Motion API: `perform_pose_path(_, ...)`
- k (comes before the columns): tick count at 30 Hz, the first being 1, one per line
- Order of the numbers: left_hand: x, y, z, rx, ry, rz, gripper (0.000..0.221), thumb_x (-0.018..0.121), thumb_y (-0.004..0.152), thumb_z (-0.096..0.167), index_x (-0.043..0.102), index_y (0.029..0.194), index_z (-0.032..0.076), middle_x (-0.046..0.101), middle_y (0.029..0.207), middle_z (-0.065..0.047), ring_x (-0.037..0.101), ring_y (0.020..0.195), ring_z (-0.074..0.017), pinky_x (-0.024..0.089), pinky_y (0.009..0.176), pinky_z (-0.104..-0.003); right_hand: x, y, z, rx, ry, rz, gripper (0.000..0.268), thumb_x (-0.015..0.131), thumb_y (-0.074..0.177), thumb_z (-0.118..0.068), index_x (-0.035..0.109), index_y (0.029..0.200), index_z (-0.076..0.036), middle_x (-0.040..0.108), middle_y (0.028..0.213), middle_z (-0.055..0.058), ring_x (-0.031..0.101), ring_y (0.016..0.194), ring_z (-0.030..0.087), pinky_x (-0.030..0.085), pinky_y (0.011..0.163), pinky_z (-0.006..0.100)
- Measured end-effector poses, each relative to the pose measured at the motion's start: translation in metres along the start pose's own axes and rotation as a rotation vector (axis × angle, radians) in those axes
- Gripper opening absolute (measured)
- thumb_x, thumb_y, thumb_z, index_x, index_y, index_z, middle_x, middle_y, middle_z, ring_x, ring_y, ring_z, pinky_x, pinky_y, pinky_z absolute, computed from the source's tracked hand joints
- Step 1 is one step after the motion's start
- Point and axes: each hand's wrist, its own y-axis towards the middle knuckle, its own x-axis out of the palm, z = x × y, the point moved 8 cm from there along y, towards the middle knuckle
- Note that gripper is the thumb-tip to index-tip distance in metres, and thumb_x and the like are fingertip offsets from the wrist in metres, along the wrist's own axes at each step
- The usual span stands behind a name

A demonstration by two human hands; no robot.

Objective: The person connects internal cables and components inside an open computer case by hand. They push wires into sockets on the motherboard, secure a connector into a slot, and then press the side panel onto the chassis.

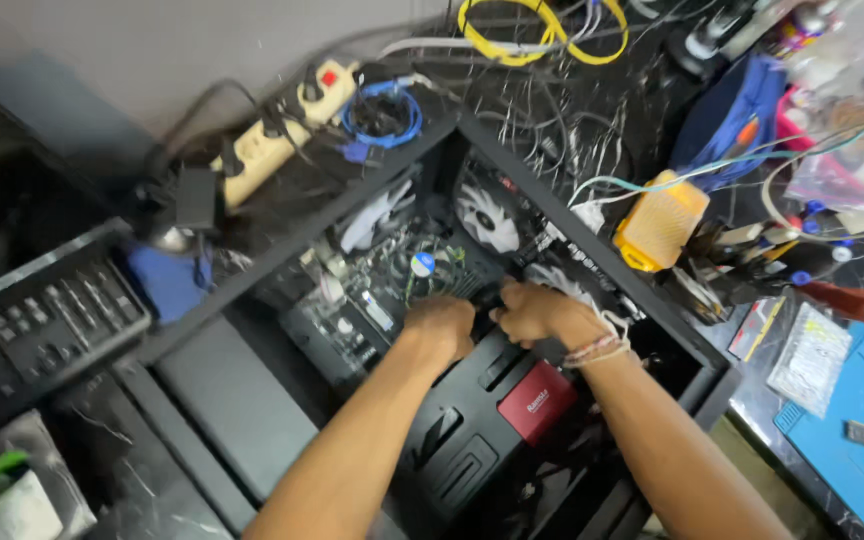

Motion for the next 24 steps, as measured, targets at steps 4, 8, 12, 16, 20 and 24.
perform_pose_path(4, -0.017, 0.019, 0.002, 0.061, -0.111, 0.071, 0.032, 0.063, 0.096, 0.03, 0.082, 0.109, 0.009, 0.079, 0.115, -0.017, 0.074, 0.118, -0.0381, 0.062, 0.093, -0.055, -0.031, -0.073, -0.015, 0.05, 0.029, 0.215, 0.067, 0.054, 0.101, -0.055, 0.054, 0.146, -0.005, 0.073, 0.13, 0.029, 0.068, 0.129, 0.044, 0.052, 0.113, 0.057)
perform_pose_path(8, -0.156, -0.115, 0.056, 0.207, -0.31, 0.271, 0.014, 0.064, 0.094, 0.013, 0.074, 0.086, 0.009, 0.078, 0.099, -0.019, 0.073, 0.109, -0.0444, 0.059, 0.094, -0.056, -0.043, -0.176, -0.009, -0.193, 0.358, 0.818, 0.023, 0.064, 0.102, -0.037, 0.076, 0.096, -0.018, 0.079, 0.083, 0.013, 0.077, 0.091, 0.041, 0.058, 0.084, 0.051)
perform_pose_path(12, -0.233, -0.166, -0.008, 0.212, -0.285, 1.183, 0.014, 0.081, 0.092, 0.025, 0.074, 0.104, 0.023, 0.078, 0.09, 0.006, 0.069, 0.094, -0.0265, 0.038, 0.089, -0.049, -0.01, -0.282, -0.004, -0.2, 0.321, 1.298, 0.019, 0.066, 0.103, -0.029, 0.07, 0.095, -0.013, 0.075, 0.097, 0.003, 0.069, 0.097, 0.026, 0.049, 0.093, 0.042)
perform_pose_path(16, -0.204, -0.124, -0.087, -0.204, -0.171, 0.797, 0.065, 0.074, 0.099, 0.044, 0.052, 0.149, 0.009, 0.062, 0.141, -0.017, 0.059, 0.126, -0.0448, 0.044, 0.101, -0.064, 0.037, -0.285, 0.041, 0.246, 0.426, 1.407, 0.067, 0.081, 0.081, -0.036, 0.057, 0.142, -0.024, 0.033, 0.158, 0.027, 0.036, 0.15, 0.048, 0.028, 0.124, 0.056)
perform_pose_path(20, -0.175, -0.111, -0.099, -0.167, 0.146, 0.979, 0.038, 0.077, 0.099, 0.027, 0.065, 0.13, 0.01, 0.074, 0.103, -0.009, 0.075, 0.086, -0.0328, 0.063, 0.064, -0.047, 0.043, -0.264, 0.052, 0.515, 0.608, 0.957, 0.061, 0.079, 0.08, -0.029, 0.067, 0.137, -0.047, 0.017, 0.173, 0.034, 0.047, 0.149, 0.048, 0.049, 0.11, 0.057)
perform_pose_path(24, -0.182, -0.122, -0.098, -0.17, 0.084, 0.97, 0.038, 0.078, 0.097, 0.025, 0.066, 0.13, 0.009, 0.077, 0.107, -0.011, 0.076, 0.09, -0.0356, 0.063, 0.07, -0.05, 0.051, -0.254, 0.068, 0.47, 0.604, 1.016, 0.054, 0.069, 0.076, -0.016, 0.082, 0.122, -0.042, 0.02, 0.173, 0.026, 0.069, 0.118, 0.051, 0.048, 0.113, 0.051)
